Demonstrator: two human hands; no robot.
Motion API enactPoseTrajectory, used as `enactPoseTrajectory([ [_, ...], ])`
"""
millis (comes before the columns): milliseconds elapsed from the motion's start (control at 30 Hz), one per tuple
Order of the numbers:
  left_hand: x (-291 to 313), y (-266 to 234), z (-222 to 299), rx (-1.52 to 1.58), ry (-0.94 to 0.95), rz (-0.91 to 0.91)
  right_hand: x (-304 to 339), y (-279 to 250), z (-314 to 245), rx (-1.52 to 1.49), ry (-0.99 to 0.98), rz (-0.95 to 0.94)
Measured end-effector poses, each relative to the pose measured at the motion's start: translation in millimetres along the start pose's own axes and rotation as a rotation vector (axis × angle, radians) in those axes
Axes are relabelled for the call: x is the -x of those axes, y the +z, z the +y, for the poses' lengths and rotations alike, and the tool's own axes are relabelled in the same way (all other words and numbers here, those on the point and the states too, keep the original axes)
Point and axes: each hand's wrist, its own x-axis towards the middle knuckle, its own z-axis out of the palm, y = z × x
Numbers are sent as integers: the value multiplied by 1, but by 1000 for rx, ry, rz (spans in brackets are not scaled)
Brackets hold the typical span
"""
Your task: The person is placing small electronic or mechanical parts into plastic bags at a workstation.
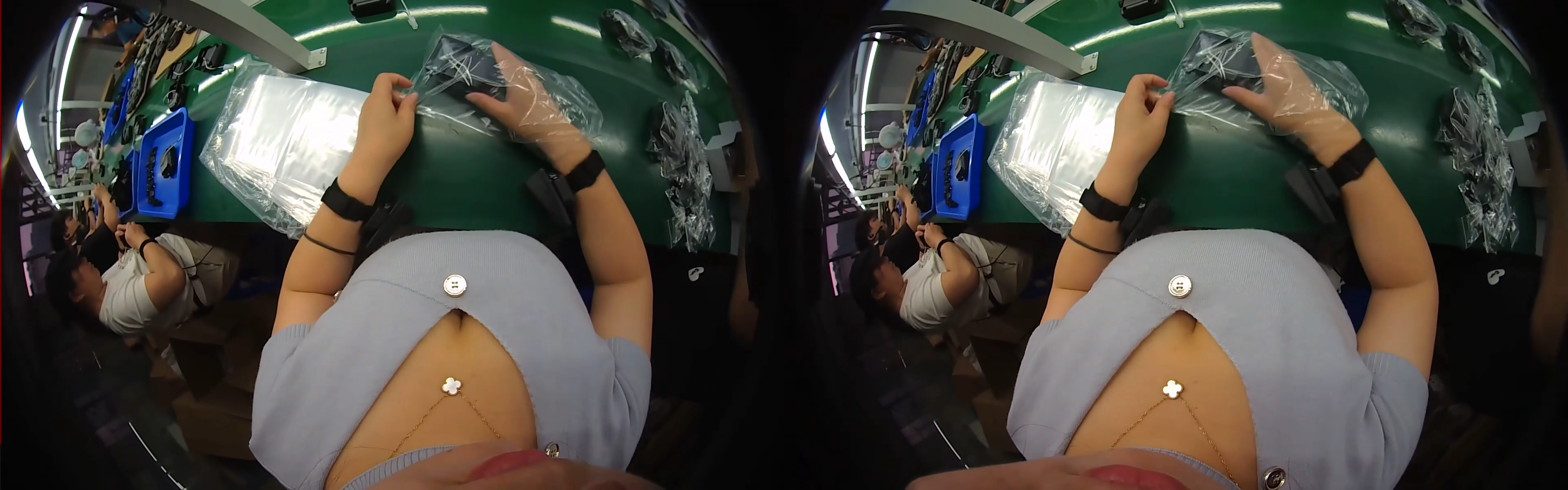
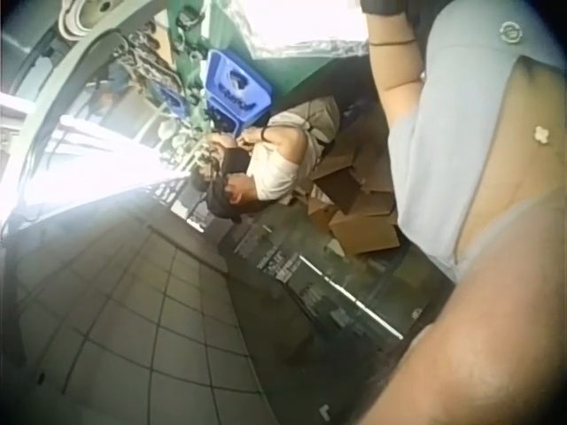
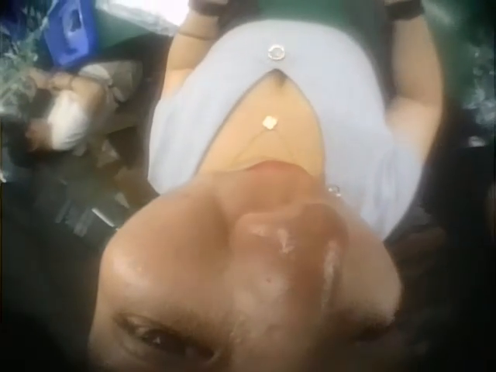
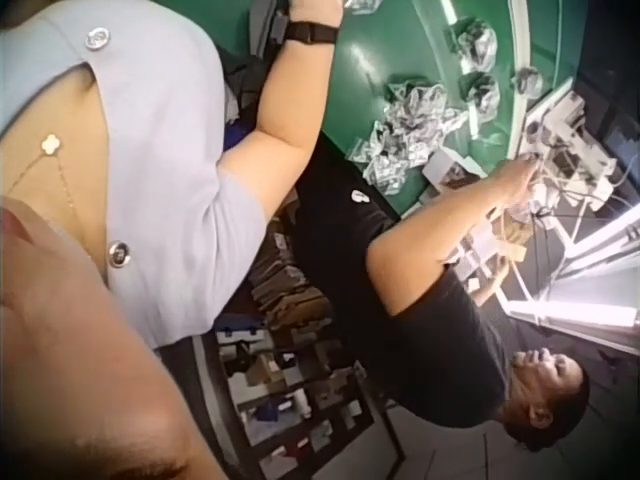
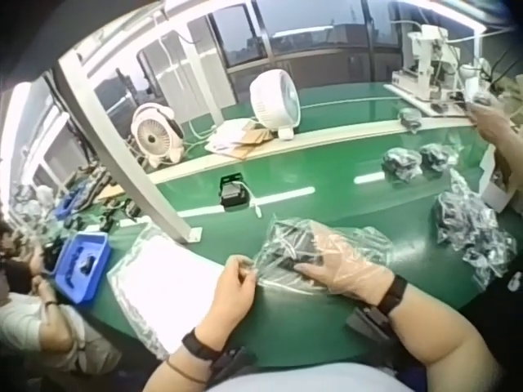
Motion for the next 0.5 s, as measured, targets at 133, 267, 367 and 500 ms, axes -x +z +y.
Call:
enactPoseTrajectory([
  [133,17,-10,-1,89,-69,-103,25,-56,33,-422,206,-305],
  [267,26,-12,0,122,-15,-103,69,-77,-9,-1344,286,-307],
  [367,25,-16,1,107,-20,-114,93,-75,-21,-887,301,-287],
  [500,36,-34,13,114,-57,-165,122,-102,15,-667,689,-13],
])
